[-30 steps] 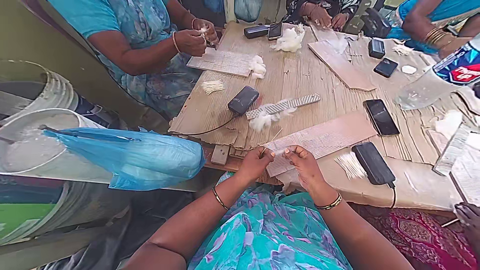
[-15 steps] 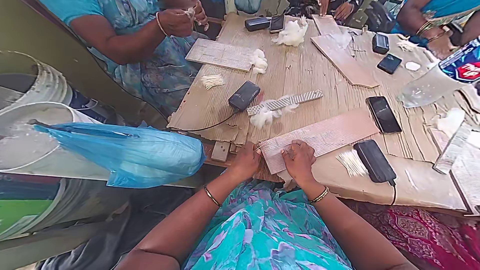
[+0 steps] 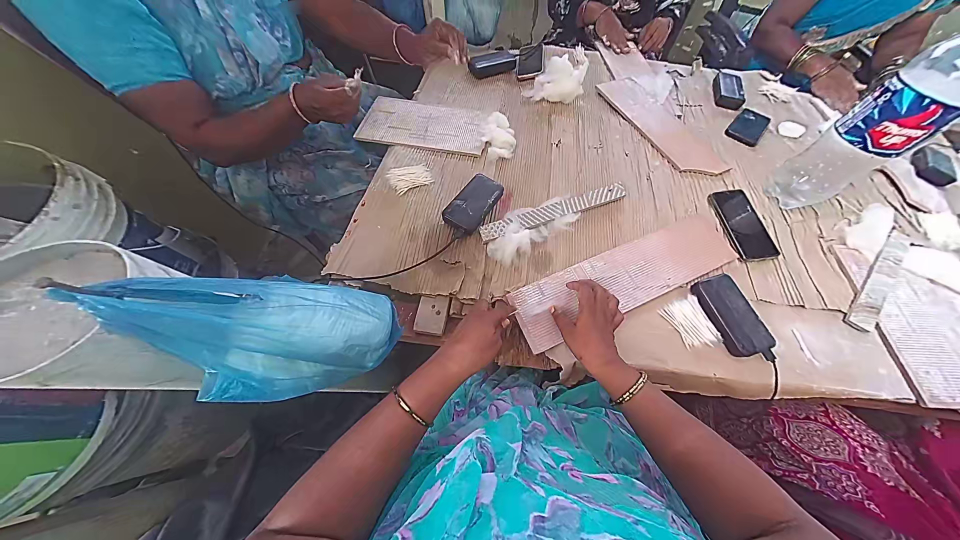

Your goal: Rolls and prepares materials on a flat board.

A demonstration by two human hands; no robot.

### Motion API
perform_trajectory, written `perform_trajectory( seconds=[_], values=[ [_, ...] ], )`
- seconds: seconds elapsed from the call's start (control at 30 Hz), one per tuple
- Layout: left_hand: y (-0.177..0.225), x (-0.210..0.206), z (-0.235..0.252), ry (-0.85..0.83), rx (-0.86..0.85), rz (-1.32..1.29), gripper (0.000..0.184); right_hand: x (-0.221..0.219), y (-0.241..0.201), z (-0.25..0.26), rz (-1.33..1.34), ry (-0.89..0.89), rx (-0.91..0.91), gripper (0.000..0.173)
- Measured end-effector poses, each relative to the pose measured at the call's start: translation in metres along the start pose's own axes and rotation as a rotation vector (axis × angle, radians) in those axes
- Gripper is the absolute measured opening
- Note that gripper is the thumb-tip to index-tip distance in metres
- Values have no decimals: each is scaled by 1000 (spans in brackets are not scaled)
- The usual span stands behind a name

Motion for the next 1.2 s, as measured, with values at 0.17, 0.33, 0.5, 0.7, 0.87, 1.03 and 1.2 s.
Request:
perform_trajectory(
  seconds=[0.17,0.33,0.5,0.7,0.87,1.03,1.2],
  values=[
    [1,-7,2,164,-74,-50,27,-2,4,0,18,12,9,53],
    [3,-14,11,172,-48,58,24,-5,8,0,25,18,29,53],
    [-1,-12,14,181,7,126,27,-1,11,6,-33,-5,48,55],
    [4,-13,13,166,29,174,30,-7,-7,15,-96,17,379,34],
    [3,-18,13,155,28,191,29,-18,-2,14,-339,-392,555,75],
    [-3,-23,2,-12,1,142,33,3,20,-30,-349,-468,614,86],
    [0,-27,-8,-157,17,32,32,24,40,-65,-279,-458,662,78]
  ],
)
Point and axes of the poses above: each hand's wrist, its own z-axis towards the middle knuckle, its own x-axis out of the back of the hand, y = z × x, the point moved 2 cm from there along z, towards the middle knuckle, and after that the axes turned 3 degrees about -z, right-handed, at the moved point
